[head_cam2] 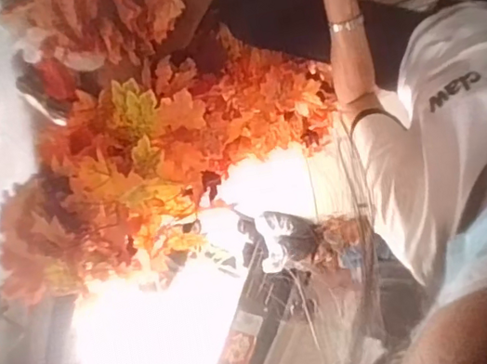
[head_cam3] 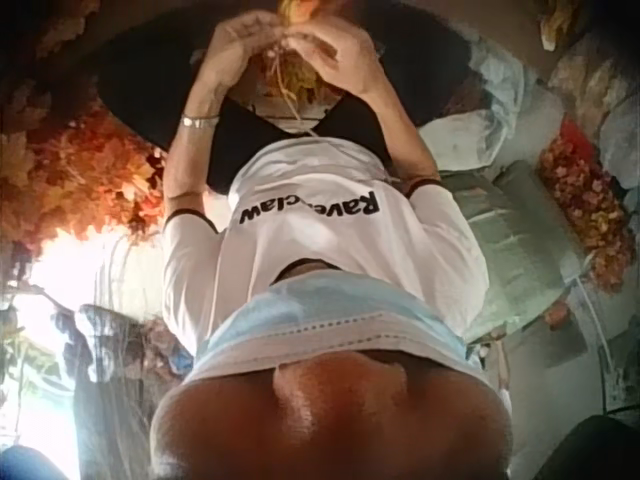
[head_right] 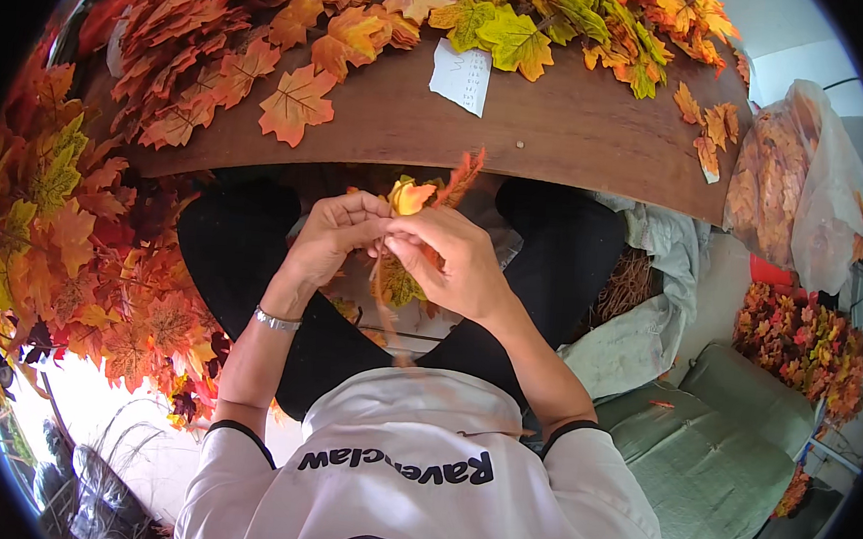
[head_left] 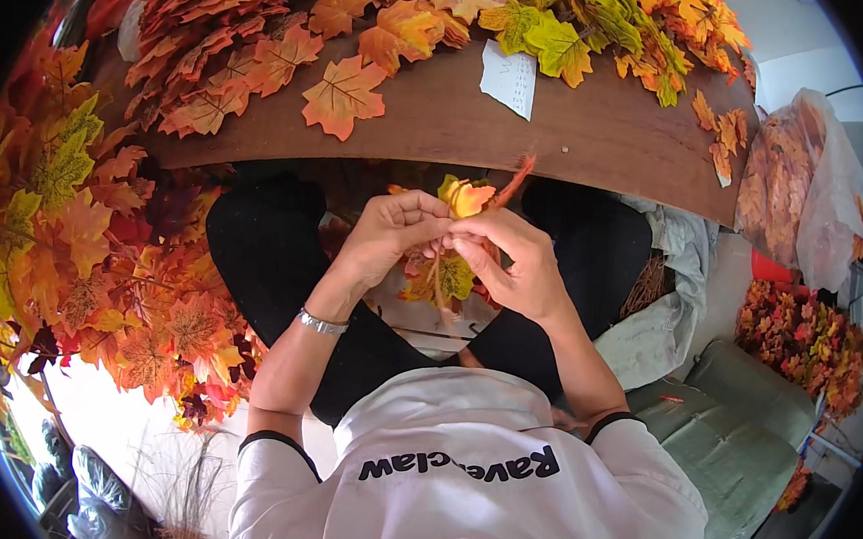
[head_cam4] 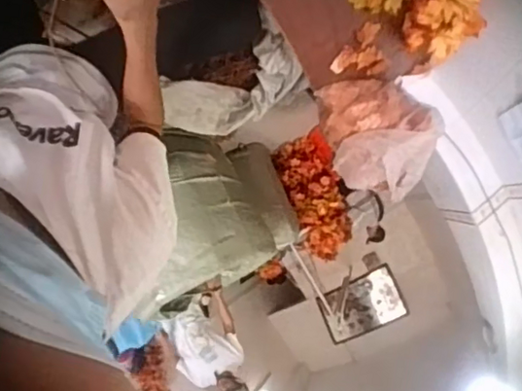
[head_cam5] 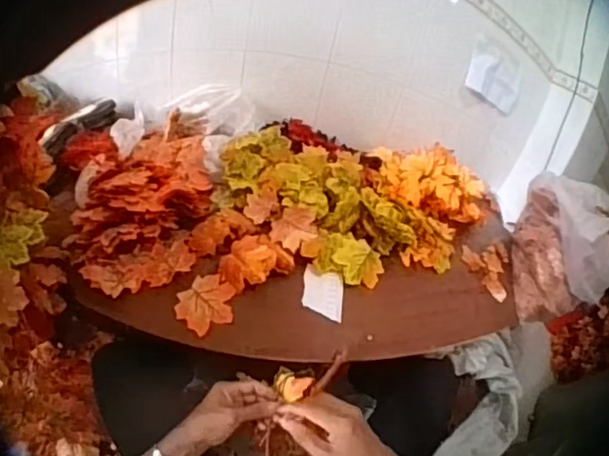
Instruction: The person assembles artificial maple leaf branches by hand, attaching individual artificial leaves to stems.
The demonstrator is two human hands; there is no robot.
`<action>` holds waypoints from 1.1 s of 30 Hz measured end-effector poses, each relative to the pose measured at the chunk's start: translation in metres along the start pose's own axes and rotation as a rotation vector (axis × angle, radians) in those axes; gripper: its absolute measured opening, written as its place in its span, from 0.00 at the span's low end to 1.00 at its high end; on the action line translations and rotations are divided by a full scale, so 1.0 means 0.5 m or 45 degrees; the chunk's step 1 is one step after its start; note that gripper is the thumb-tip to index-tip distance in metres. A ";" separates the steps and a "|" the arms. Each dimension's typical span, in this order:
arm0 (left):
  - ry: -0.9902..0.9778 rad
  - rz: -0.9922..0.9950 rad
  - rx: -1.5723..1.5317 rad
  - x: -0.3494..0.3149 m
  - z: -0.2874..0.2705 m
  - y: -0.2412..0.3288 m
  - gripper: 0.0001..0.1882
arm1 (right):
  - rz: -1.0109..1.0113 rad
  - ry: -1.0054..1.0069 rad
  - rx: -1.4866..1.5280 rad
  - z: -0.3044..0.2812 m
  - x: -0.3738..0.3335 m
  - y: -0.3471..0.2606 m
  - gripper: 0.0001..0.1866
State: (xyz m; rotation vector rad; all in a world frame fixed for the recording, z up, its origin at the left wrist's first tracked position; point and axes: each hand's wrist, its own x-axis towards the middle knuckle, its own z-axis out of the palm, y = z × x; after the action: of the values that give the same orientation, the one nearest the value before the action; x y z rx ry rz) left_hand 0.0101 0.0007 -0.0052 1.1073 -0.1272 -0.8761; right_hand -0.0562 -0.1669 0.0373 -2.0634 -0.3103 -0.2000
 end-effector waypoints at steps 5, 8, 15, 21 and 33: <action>-0.034 -0.023 -0.156 0.000 0.000 0.007 0.08 | 0.240 0.005 -0.057 0.002 -0.023 0.047 0.10; -0.074 -0.057 -0.102 0.003 0.002 0.000 0.08 | 0.610 -0.010 0.376 0.021 -0.018 0.071 0.11; 0.011 -0.122 -0.118 0.008 0.006 -0.010 0.08 | 0.765 0.090 0.852 0.029 -0.005 0.080 0.15; 0.080 -0.073 -0.039 0.011 0.004 -0.015 0.07 | 0.792 0.101 0.933 0.026 0.003 0.081 0.16; -0.086 -0.087 0.058 0.001 0.003 -0.009 0.06 | 0.767 0.030 0.908 0.026 0.005 0.075 0.09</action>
State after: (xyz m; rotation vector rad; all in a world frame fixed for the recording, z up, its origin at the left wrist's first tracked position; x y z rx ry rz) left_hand 0.0069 -0.0016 -0.0083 1.1304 -0.1667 -0.9759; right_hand -0.0423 -0.1727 0.0004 -1.3615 0.2401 0.2295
